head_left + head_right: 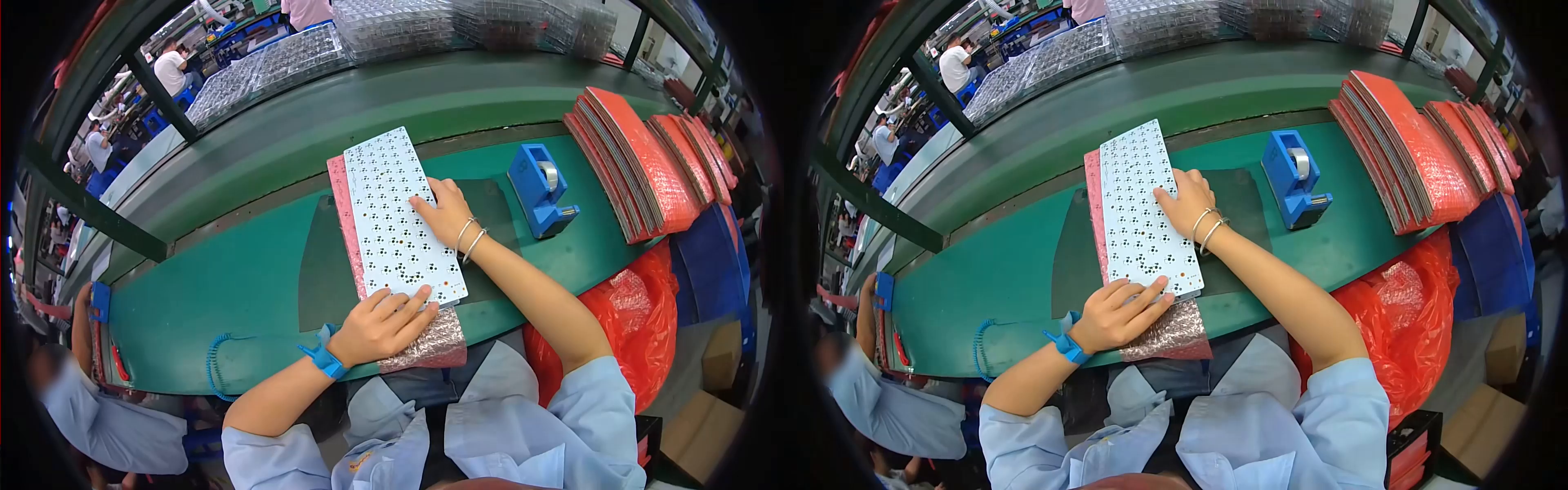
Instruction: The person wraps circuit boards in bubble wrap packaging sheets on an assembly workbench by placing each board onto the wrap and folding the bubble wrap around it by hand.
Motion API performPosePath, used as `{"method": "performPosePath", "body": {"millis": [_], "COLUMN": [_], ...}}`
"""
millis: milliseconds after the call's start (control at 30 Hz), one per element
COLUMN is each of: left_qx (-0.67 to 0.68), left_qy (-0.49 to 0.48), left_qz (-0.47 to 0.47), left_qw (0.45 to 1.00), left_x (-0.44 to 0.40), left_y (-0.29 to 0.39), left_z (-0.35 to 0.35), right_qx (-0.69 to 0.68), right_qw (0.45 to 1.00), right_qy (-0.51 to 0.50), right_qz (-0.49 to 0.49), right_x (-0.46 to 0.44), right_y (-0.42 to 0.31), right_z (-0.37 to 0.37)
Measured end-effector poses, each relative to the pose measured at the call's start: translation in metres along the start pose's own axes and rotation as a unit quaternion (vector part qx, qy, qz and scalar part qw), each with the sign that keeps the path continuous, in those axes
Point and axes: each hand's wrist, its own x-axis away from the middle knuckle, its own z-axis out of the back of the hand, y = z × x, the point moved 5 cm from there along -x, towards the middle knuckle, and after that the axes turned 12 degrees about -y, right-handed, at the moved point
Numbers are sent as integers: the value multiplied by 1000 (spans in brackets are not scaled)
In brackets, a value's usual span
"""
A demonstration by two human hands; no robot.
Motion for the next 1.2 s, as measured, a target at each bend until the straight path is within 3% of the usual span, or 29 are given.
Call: {"method": "performPosePath", "body": {"millis": [133,433,633,767,967,1100,1200], "left_qx": [-16,-8,-7,26,107,179,204], "left_qy": [29,20,11,-8,-62,-106,-134], "left_qz": [-7,-31,-43,-28,-45,69,96], "left_qw": [999,999,999,999,991,976,965], "left_x": [3,0,-1,8,10,-2,2], "left_y": [-4,1,-3,-11,-16,-24,-23], "left_z": [3,11,9,-5,-17,-10,-22], "right_qx": [8,39,-12,161,191,183,204], "right_qw": [999,988,996,985,979,980,975], "right_qy": [14,125,42,55,52,12,19], "right_qz": [-28,77,80,29,45,76,86], "right_x": [1,10,-7,-8,-2,-2,0], "right_y": [-3,-5,-1,4,-1,-3,-3], "right_z": [0,9,-7,-19,-24,-27,-29]}}
